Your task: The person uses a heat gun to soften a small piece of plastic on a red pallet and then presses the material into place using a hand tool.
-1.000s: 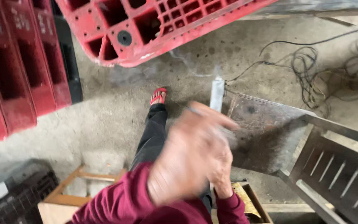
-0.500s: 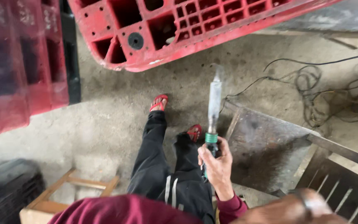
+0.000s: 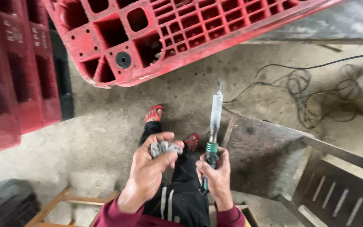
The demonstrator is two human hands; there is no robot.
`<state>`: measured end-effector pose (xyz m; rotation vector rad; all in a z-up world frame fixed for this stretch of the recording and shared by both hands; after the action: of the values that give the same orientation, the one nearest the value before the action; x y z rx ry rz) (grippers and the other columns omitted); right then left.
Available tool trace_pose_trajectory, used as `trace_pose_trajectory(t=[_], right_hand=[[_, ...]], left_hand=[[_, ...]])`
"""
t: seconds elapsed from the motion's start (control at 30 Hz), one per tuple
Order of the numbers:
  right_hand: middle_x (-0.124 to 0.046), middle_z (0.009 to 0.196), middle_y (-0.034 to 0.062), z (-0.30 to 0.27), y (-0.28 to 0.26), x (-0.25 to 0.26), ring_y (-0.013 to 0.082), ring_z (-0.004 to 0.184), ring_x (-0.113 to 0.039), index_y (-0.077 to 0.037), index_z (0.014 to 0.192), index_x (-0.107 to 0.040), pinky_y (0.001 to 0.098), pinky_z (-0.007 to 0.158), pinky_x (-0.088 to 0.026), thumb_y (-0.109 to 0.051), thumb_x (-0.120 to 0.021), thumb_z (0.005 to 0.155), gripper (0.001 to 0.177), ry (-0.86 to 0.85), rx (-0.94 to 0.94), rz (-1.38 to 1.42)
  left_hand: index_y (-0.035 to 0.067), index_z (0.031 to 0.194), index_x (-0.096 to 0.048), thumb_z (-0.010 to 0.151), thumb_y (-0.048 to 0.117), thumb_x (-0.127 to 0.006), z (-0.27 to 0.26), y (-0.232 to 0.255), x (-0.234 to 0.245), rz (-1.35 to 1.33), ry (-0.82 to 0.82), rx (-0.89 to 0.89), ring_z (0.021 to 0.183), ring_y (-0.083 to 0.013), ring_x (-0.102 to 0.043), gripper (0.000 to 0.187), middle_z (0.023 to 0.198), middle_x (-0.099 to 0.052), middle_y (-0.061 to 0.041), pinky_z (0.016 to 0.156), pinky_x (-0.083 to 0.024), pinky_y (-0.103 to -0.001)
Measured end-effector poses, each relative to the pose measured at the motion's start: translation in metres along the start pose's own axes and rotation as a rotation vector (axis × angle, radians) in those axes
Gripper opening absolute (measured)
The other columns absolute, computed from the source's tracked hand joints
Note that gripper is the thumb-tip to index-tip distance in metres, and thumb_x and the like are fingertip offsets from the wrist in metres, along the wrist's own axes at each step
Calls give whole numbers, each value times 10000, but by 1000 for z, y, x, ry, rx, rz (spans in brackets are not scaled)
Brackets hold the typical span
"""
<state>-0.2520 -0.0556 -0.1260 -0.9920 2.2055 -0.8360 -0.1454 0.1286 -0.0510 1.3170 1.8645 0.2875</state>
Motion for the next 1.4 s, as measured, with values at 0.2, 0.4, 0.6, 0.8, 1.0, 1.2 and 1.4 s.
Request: trace_pose_trajectory(t=[0.2,0.4,0.6,0.8,1.0,1.2,1.4], right_hand=[[-610,983,97,0,8,-43,161,686,-654,13,1328,-458,326,558,-577,-114,-624,982,405,-206,-9,152],[-615,883,99,12,30,-84,143,554,-588,-103,1476,-429,295,440,-517,-278,-494,1036,478,-229,-165,153],[-584,834,98,18,23,-130,146,501,-559,-132,1397,-442,295,374,-479,-356,-498,1025,438,-222,-303,333],[-555,866,76,13,19,-152,132,534,-542,-156,1410,-444,269,385,-445,-440,-520,1030,480,-253,-371,511],[-554,862,83,15,29,-155,135,519,-550,-186,1421,-423,278,378,-453,-433,-536,1006,496,-140,-317,357],[-587,901,70,9,14,-148,134,508,-566,-130,1372,-406,298,350,-467,-394,-537,989,484,-76,-306,274],[-592,895,75,10,-8,-145,162,537,-607,-33,1328,-433,302,363,-471,-272,-598,990,445,-44,-194,275]], left_hand=[[-26,1288,-594,1054,-5,-603,44,63,13,553,39,-487,1076,-185,-719,236,1098,-739,-149,967,-563,-311],[37,1328,-495,1084,21,-542,61,90,-4,409,88,-555,739,-108,-571,249,884,-585,-16,723,-519,-252],[12,1336,-568,1014,17,-602,56,115,-38,1027,69,-713,901,-148,-573,324,1062,-588,-85,807,-503,-306],[44,1389,-589,1048,55,-489,56,131,-32,1001,-18,-604,915,-184,-583,356,1122,-597,-101,816,-513,-307],[46,1350,-643,1024,-19,-625,35,162,-76,1287,-59,-953,1121,-262,-652,333,1306,-580,-172,935,-563,-343],[32,1404,-595,1026,-48,-656,68,179,-116,1448,-312,-1221,1131,-306,-633,391,1348,-547,-140,946,-570,-373],[27,1329,-646,1029,-54,-667,90,183,-106,1306,-265,-1074,890,-178,-657,311,1315,-589,-131,766,-567,-290]])
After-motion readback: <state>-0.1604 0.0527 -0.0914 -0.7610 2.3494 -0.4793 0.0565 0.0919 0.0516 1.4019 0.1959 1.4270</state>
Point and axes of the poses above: each hand's wrist, its own z-axis towards the middle knuckle, its own x-axis out of the back of the hand, y = z × x, the point moved 10 cm from there along z, towards the middle knuckle
